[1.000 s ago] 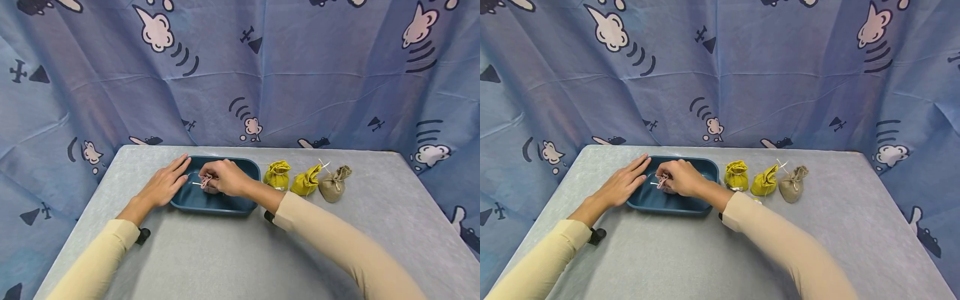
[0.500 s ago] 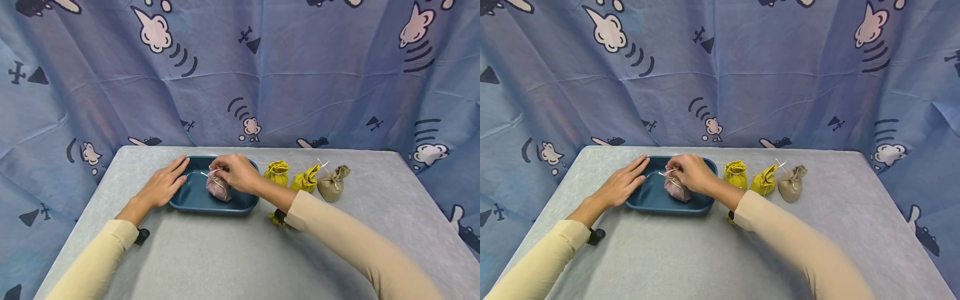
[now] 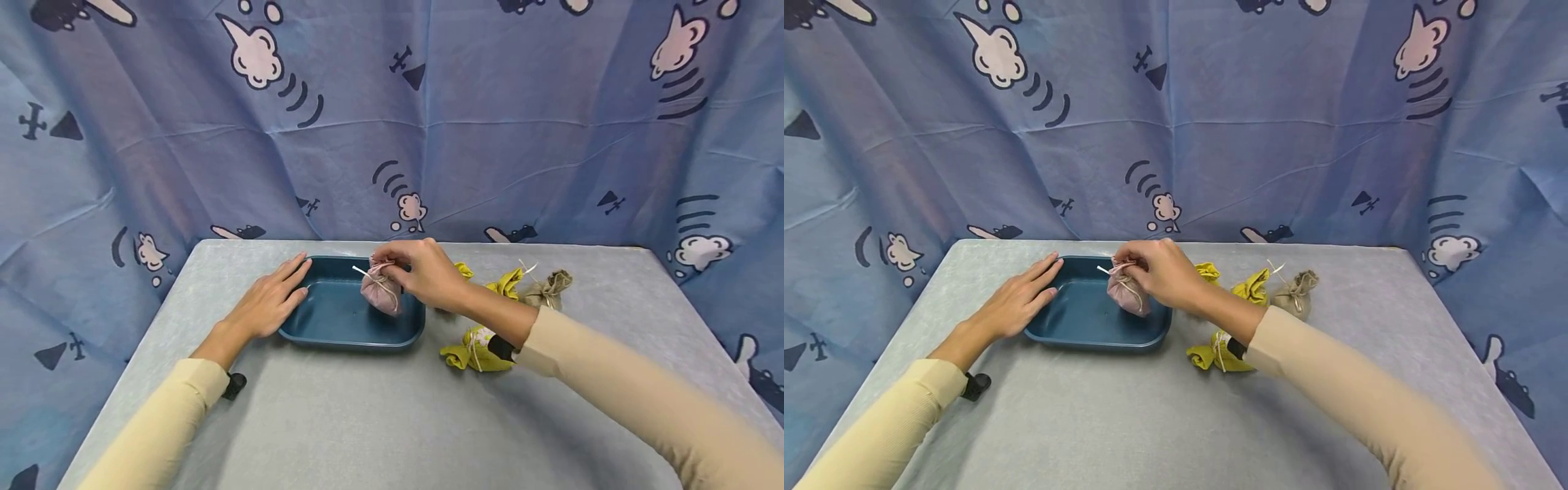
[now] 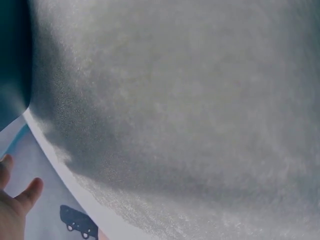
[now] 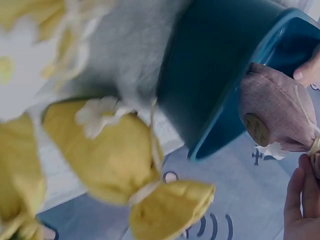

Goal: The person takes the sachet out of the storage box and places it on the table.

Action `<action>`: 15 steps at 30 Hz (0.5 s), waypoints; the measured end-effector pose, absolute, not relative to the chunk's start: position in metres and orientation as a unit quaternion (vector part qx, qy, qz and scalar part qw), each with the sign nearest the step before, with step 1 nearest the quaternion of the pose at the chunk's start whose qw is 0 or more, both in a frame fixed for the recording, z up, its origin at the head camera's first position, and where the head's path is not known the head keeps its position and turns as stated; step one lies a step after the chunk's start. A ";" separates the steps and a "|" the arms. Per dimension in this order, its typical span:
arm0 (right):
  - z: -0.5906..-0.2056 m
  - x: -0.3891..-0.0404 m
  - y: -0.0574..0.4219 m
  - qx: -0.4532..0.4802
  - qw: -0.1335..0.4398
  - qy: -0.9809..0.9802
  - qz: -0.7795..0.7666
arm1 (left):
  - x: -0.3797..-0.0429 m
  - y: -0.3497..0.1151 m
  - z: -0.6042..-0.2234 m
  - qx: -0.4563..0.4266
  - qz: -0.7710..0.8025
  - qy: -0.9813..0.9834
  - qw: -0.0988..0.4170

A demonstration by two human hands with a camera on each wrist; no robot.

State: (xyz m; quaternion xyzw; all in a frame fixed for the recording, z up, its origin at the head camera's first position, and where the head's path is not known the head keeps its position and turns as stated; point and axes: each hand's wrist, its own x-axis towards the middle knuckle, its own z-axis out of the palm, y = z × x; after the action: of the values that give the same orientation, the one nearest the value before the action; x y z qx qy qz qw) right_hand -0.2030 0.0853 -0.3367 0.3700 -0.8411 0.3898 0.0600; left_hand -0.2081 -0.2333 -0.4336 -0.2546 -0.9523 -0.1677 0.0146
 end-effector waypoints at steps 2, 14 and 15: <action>-0.330 -0.201 0.093 0.373 0.058 -0.839 0.392 | -0.208 -0.234 -0.434 -0.253 -0.167 -0.953 0.011; -0.296 -0.184 0.152 0.399 0.088 -0.838 0.362 | -0.207 -0.233 -0.432 -0.251 -0.168 -0.953 0.007; -0.295 -0.181 0.157 0.399 0.092 -0.840 0.357 | -0.207 -0.232 -0.432 -0.251 -0.169 -0.953 0.007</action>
State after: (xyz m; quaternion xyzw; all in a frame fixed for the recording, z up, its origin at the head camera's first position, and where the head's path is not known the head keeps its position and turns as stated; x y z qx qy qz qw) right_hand -0.1815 0.1574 -0.2951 0.3989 -0.8397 0.3568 0.0923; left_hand -0.2070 -0.2322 -0.4317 -0.2510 -0.9531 -0.1690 0.0066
